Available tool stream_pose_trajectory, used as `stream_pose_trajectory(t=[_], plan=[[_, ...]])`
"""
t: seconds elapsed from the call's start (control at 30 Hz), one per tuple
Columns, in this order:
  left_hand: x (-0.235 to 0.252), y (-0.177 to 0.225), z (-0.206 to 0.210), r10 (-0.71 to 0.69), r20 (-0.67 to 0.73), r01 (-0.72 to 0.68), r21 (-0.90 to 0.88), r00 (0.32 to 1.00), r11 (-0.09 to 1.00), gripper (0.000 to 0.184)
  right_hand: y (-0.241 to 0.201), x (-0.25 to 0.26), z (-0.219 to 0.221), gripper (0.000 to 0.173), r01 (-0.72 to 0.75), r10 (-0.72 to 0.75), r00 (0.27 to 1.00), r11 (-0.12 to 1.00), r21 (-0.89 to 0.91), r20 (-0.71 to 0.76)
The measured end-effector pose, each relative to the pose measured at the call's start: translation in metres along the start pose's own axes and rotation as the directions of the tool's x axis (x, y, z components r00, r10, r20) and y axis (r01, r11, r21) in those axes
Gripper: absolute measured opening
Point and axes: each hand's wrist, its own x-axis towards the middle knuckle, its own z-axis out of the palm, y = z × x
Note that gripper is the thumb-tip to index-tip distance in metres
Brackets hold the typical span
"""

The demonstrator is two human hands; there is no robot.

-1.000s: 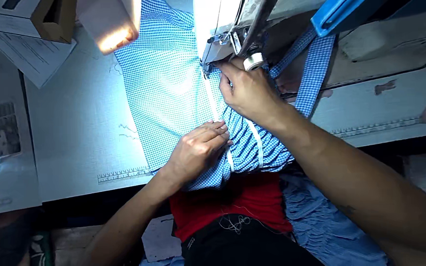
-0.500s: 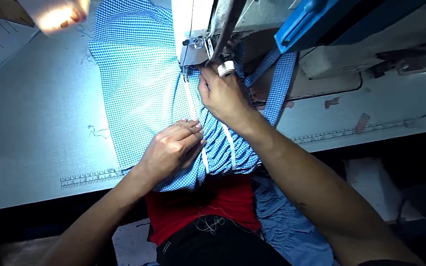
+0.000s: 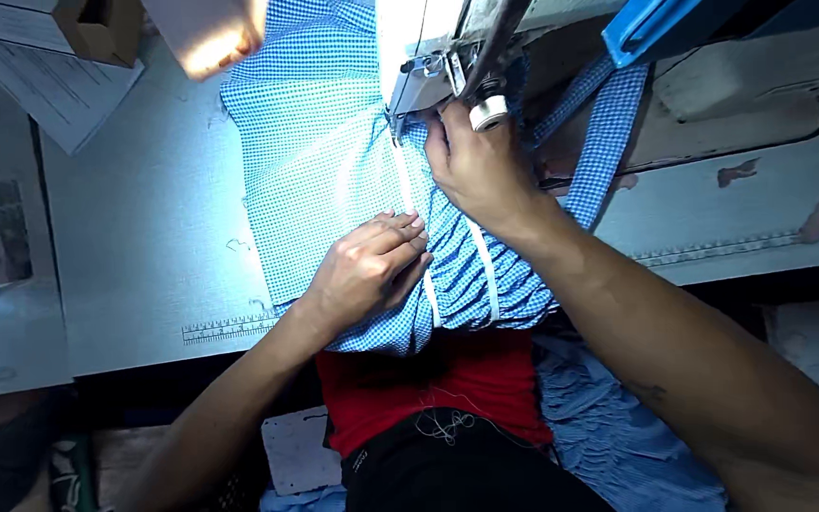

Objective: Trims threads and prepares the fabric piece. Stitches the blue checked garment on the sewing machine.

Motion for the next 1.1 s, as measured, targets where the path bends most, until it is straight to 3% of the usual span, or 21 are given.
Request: stream_pose_trajectory(t=[0.17,0.3,0.43,0.6,0.87,1.0,1.1], plan=[[0.002,-0.003,0.000,-0.004,-0.003,0.004,0.005,1.000,1.000,0.024,0.010,-0.006,-0.014,0.030,0.074,-0.081,0.981,0.996,0.044,0.175],[0.003,0.000,-0.002,-0.025,0.009,0.025,0.027,1.000,0.999,0.021,0.009,-0.006,-0.010,0.027,0.055,-0.059,0.990,0.998,0.038,0.126],[0.002,0.006,-0.001,-0.050,0.009,0.049,0.052,0.999,0.997,0.022,0.012,-0.008,-0.013,0.026,0.126,-0.140,0.982,0.985,0.117,0.127],[-0.001,0.008,-0.002,-0.061,0.048,0.055,0.116,0.997,0.992,0.037,0.013,-0.008,-0.019,0.034,0.138,-0.144,0.967,0.990,0.042,0.210],[-0.002,0.011,-0.002,-0.070,0.062,0.061,0.140,0.996,0.988,0.032,0.011,-0.003,-0.010,0.037,0.084,-0.071,0.986,0.993,-0.083,0.151],[-0.002,0.012,-0.002,-0.082,0.079,0.070,0.146,0.993,0.987,0.035,0.005,-0.004,-0.019,0.044,0.091,-0.062,0.972,0.989,-0.117,0.226],[-0.003,0.015,-0.003,-0.079,0.077,0.068,0.135,0.994,0.989,0.035,0.006,-0.011,-0.022,0.029,0.190,-0.174,0.962,0.980,-0.057,0.208]])
